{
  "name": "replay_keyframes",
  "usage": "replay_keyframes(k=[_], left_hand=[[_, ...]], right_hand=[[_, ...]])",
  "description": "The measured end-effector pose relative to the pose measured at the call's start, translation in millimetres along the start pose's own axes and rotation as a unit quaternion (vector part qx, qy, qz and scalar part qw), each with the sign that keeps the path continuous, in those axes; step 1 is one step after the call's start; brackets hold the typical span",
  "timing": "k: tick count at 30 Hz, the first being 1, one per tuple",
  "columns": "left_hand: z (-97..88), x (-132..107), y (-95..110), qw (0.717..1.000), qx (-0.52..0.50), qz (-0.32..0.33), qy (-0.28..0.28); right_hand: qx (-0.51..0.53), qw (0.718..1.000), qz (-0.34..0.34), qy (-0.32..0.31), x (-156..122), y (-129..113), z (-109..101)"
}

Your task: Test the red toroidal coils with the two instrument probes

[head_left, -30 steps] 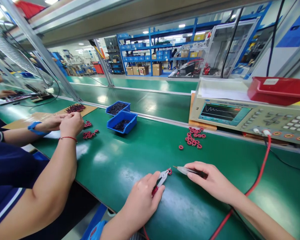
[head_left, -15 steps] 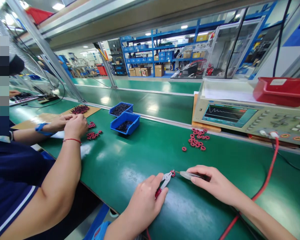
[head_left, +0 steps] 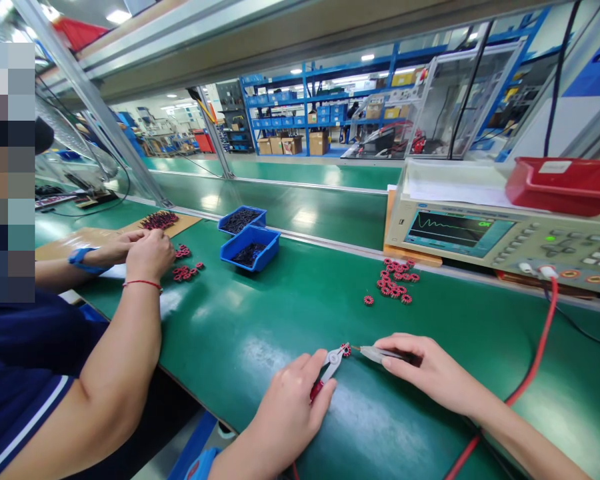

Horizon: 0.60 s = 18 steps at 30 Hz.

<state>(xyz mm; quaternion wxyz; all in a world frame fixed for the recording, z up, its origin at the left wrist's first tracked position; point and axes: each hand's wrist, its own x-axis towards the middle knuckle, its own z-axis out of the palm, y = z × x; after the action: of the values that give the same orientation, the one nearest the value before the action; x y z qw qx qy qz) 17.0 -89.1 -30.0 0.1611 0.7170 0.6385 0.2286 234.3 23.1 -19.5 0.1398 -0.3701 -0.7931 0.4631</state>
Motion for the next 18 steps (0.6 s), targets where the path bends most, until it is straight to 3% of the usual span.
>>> replay_keyframes(k=[18], left_hand=[[-0.3,0.1,2.1,1.0,0.0,0.004,-0.002]], right_hand=[[0.014,0.999,0.034,0.021,6.6,-2.3,5.0]])
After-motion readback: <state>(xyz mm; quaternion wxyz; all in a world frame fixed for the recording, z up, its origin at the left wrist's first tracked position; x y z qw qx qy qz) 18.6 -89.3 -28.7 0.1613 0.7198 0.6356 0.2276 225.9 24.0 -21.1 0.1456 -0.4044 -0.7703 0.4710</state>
